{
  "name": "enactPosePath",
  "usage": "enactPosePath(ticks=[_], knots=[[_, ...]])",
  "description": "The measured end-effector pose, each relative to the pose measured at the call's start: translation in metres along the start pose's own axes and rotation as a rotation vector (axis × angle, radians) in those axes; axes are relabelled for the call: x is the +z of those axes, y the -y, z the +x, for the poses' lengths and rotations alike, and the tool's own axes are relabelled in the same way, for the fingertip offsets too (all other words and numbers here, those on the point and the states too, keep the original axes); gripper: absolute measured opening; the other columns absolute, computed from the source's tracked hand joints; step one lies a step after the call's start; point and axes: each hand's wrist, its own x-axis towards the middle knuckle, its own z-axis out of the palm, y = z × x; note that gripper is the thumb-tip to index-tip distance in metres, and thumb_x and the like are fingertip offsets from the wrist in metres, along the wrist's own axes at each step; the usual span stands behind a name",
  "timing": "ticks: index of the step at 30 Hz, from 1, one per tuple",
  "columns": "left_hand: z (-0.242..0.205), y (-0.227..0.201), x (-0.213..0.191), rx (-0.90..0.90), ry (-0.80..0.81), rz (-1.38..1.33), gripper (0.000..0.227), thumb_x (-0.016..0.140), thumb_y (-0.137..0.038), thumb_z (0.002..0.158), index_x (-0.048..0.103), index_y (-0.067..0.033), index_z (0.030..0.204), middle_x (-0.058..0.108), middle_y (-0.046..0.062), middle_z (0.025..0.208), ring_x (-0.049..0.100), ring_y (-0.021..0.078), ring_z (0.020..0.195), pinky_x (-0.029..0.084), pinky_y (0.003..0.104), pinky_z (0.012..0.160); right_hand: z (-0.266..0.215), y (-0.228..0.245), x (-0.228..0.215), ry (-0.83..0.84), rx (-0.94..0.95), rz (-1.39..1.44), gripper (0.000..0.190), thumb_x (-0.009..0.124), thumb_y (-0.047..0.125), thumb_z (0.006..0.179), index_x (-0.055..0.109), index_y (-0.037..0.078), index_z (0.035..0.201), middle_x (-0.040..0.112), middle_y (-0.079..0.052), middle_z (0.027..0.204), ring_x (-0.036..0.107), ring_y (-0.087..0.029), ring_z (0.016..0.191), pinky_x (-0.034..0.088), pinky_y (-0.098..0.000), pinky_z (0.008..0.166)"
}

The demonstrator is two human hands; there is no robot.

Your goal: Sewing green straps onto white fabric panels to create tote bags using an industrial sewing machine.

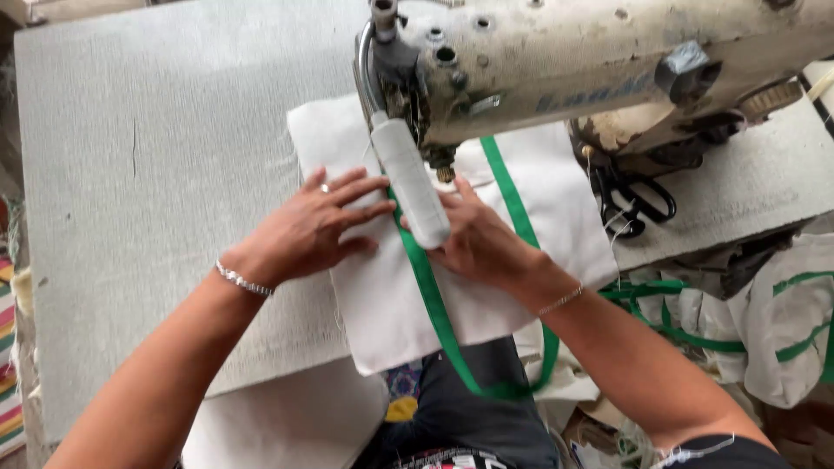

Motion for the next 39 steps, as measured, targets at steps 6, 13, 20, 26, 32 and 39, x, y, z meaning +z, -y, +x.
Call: enactPosePath(ticks=[6, 13, 20, 26, 32, 39], knots=[[-0.031, -0.058, 0.045, 0.049, -0.242, 0.03, 0.048, 0.064, -0.041, 0.093, 0.064, -0.0196, 0.136, 0.057, 0.01, 0.143, 0.052, 0.0355, 0.137, 0.039, 0.063, 0.111, -0.042, 0.072, -0.015, 0.036, -0.052, -0.215, 0.043, 0.056, 0.019, 0.093, 0.064, 0.007, 0.133, 0.066, -0.017, 0.128, 0.064, -0.038, 0.112, 0.045, -0.0701, 0.098], [-0.071, -0.126, 0.066, -0.024, -0.309, -0.039, 0.068, 0.07, -0.046, 0.089, 0.056, -0.0101, 0.145, 0.051, 0.015, 0.149, 0.044, 0.0374, 0.144, 0.031, 0.058, 0.117, -0.095, 0.119, -0.024, -0.083, -0.015, -0.126, 0.036, 0.056, 0.015, 0.098, 0.067, 0.01, 0.132, 0.068, -0.013, 0.133, 0.065, -0.037, 0.122, 0.043, -0.0682, 0.103], [-0.074, -0.148, 0.094, 0.014, -0.598, 0.091, 0.032, 0.057, -0.015, 0.098, 0.068, -0.0078, 0.127, 0.065, 0.014, 0.126, 0.06, 0.0346, 0.129, 0.041, 0.054, 0.112, -0.095, 0.121, -0.021, -0.158, -0.071, -0.121, 0.032, 0.059, 0.008, 0.097, 0.069, 0.005, 0.128, 0.069, -0.016, 0.129, 0.067, -0.04, 0.118, 0.042, -0.0688, 0.103], [-0.067, -0.161, 0.104, 0.066, -0.882, 0.034, 0.018, 0.051, -0.007, 0.103, 0.068, -0.0046, 0.106, 0.064, 0.012, 0.104, 0.066, 0.0338, 0.106, 0.05, 0.05, 0.098, -0.1, 0.121, -0.012, -0.198, -0.043, -0.104, 0.032, 0.057, 0.009, 0.098, 0.07, 0.006, 0.127, 0.07, -0.015, 0.125, 0.068, -0.037, 0.116, 0.042, -0.0652, 0.105], [-0.067, -0.158, 0.113, 0.091, -0.907, 0.029, 0.019, 0.051, -0.01, 0.104, 0.069, -0.005, 0.101, 0.066, 0.012, 0.102, 0.068, 0.0324, 0.101, 0.052, 0.051, 0.094, -0.098, 0.118, -0.005, -0.27, -0.07, -0.102, 0.025, 0.058, 0.007, 0.098, 0.071, 0.002, 0.118, 0.07, -0.017, 0.119, 0.069, -0.038, 0.111, 0.047, -0.0621, 0.102], [-0.07, -0.161, 0.105, 0.11, -0.91, 0.022, 0.021, 0.049, -0.005, 0.104, 0.069, -0.004, 0.099, 0.065, 0.013, 0.098, 0.067, 0.032, 0.099, 0.05, 0.051, 0.095, -0.101, 0.108, 0.002, -0.333, -0.136, -0.131, 0.02, 0.059, 0.001, 0.095, 0.074, 0.002, 0.109, 0.069, -0.017, 0.108, 0.069, -0.037, 0.104, 0.047, -0.0627, 0.1]])
